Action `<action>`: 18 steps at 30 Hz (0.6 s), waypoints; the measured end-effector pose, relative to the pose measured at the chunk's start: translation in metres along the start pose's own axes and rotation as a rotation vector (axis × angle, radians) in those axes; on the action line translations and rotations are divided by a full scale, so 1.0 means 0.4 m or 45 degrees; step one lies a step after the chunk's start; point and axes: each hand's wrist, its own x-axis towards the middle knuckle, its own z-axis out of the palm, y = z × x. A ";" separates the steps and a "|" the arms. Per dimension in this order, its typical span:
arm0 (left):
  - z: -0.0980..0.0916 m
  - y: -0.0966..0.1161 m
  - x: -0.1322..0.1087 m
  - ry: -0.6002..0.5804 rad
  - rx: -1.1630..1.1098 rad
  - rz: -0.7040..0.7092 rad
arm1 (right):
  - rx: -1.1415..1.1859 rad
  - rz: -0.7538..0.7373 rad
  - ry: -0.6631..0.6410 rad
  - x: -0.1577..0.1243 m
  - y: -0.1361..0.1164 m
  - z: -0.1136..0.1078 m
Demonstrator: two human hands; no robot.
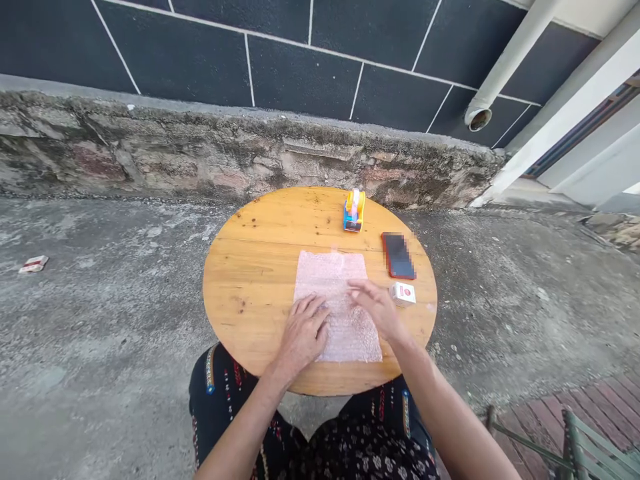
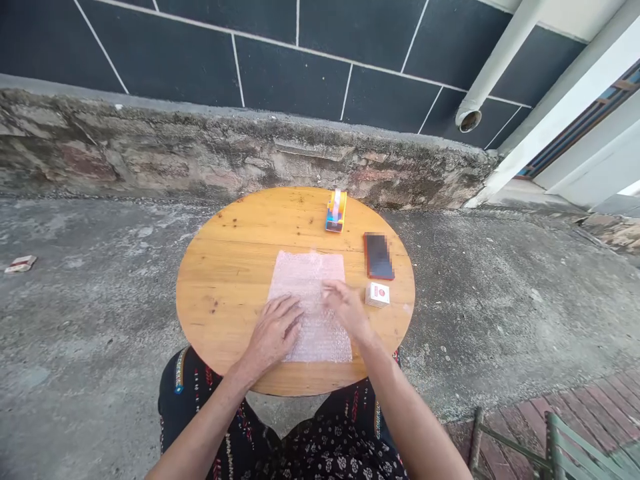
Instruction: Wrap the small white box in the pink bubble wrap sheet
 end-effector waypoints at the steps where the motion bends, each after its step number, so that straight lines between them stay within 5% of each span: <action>1: -0.002 -0.002 0.000 0.002 -0.008 0.006 | 0.040 0.034 -0.067 -0.014 0.002 0.012; 12: -0.026 0.019 0.012 -0.069 0.087 0.063 | 0.196 0.020 -0.107 -0.055 0.024 0.040; 18: -0.060 -0.049 -0.063 0.015 0.198 -0.036 | 0.211 0.053 -0.104 -0.052 0.051 0.034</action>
